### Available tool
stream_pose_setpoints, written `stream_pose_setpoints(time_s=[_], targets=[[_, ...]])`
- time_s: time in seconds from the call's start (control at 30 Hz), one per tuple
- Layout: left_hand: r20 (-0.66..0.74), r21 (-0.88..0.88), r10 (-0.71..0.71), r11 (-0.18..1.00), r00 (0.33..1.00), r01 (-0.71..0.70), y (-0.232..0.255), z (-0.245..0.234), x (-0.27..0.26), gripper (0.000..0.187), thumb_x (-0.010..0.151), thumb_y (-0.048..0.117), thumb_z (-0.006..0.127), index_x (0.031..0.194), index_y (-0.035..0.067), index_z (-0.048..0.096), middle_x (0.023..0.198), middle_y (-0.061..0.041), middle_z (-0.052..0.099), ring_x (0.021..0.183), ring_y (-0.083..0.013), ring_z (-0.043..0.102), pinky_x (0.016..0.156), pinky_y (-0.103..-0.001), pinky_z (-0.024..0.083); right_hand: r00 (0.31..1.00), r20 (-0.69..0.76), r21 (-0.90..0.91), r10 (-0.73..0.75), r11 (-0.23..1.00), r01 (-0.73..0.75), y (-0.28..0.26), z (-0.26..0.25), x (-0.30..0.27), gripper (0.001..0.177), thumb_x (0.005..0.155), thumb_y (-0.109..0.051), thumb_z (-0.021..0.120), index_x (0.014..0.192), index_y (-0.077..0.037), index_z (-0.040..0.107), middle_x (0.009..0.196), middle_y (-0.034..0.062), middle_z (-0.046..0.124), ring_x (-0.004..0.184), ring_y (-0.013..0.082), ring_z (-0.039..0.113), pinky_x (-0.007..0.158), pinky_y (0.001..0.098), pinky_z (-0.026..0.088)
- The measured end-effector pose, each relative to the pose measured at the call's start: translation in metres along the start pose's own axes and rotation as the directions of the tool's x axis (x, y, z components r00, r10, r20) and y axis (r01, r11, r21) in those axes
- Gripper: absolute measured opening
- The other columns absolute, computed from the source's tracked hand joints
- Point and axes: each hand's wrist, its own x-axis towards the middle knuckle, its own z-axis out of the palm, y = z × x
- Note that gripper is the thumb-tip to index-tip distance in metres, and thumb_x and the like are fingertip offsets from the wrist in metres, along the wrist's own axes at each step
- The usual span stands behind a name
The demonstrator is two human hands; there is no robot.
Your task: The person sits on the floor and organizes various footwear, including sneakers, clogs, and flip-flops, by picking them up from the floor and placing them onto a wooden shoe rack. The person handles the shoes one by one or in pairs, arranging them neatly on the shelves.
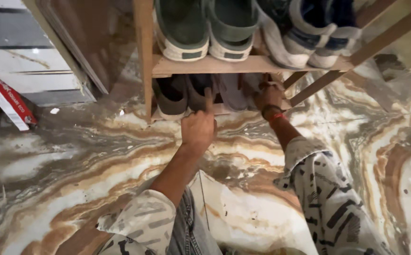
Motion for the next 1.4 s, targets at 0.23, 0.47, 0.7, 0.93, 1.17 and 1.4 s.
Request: stream_pose_setpoints(time_s=[0.23, 0.47, 0.7, 0.93, 1.17, 1.4], targets=[[-0.019, -0.083, -0.022, 0.996, 1.0, 0.021, -0.011, 0.014, 0.009, 0.087, 0.08, 0.023, 0.07, 0.155, 0.01, 0.029, 0.08, -0.022, 0.074, 0.07, -0.0384, 0.073, 0.066, -0.051, 0.058, 0.994, 0.083, 0.056, 0.073, 0.995, -0.078, -0.042, -0.008, 0.008, 0.111, 0.072, -0.056, 0.082, 0.153, -0.001, 0.031, 0.133, 0.0331, 0.058, 0.126, 0.059, 0.051, 0.101, 0.0606, 0.044], [0.022, -0.032, -0.03, 0.999, 0.999, 0.03, -0.018, 0.026, 0.013, 0.047, 0.092, 0.013, 0.061, 0.138, 0.005, 0.05, 0.082, -0.026, 0.073, 0.07, -0.0363, 0.075, 0.063, -0.048, 0.06, 0.942, 0.25, -0.114, 0.225, 0.973, -0.202, -0.057, -0.04, -0.032, 0.078, 0.089, -0.061, 0.068, 0.142, -0.007, 0.05, 0.138, 0.0294, 0.055, 0.114, 0.0493, 0.06, 0.098, 0.0574, 0.046], [-0.038, 0.072, 0.129, 0.989, 0.991, -0.126, -0.012, 0.025, -0.011, 0.027, 0.089, 0.022, 0.063, 0.107, 0.004, 0.07, 0.08, -0.018, 0.075, 0.073, -0.0348, 0.075, 0.065, -0.047, 0.06, 0.966, 0.224, -0.276, -0.128, 0.942, 0.189, -0.003, -0.057, -0.117, 0.066, 0.076, -0.049, 0.077, 0.129, -0.013, 0.061, 0.124, 0.0212, 0.065, 0.113, 0.0471, 0.064, 0.112, 0.0566, 0.032], [0.248, 0.124, 0.167, 0.972, 0.954, -0.202, 0.008, 0.014, -0.095, 0.018, 0.084, 0.013, 0.063, 0.083, 0.009, 0.081, 0.086, -0.018, 0.076, 0.082, -0.0351, 0.076, 0.069, -0.048, 0.06, 0.994, 0.01, -0.215, 0.113, 0.971, -0.108, 0.017, -0.15, -0.355, 0.059, 0.075, -0.05, 0.073, 0.123, -0.017, 0.068, 0.115, 0.0221, 0.071, 0.115, 0.0465, 0.064, 0.099, 0.0533, 0.045], [0.472, 0.041, 0.324, 0.921, 0.82, -0.387, 0.087, 0.096, -0.217, 0.019, 0.088, 0.01, 0.059, 0.086, 0.006, 0.078, 0.085, -0.022, 0.074, 0.078, -0.0378, 0.076, 0.067, -0.048, 0.061, 0.786, 0.183, -0.22, 0.59, 0.804, -0.552, 0.041, -0.157, -0.434, 0.062, 0.073, -0.048, 0.08, 0.126, -0.021, 0.061, 0.124, 0.0199, 0.065, 0.107, 0.0469, 0.061, 0.084, 0.0541, 0.055], [0.322, -0.079, 0.531, 0.84, 0.784, -0.536, 0.17, 0.151, -0.197, 0.013, 0.085, 0.009, 0.061, 0.088, 0.003, 0.072, 0.08, -0.024, 0.073, 0.076, -0.0398, 0.075, 0.067, -0.049, 0.061, 0.816, 0.069, -0.153, 0.574, 0.814, -0.56, 0.067, -0.129, -0.444, 0.057, 0.083, -0.013, 0.069, 0.138, -0.026, 0.06, 0.131, 0.0193, 0.06, 0.116, 0.045, 0.056, 0.087, 0.0496, 0.056]])
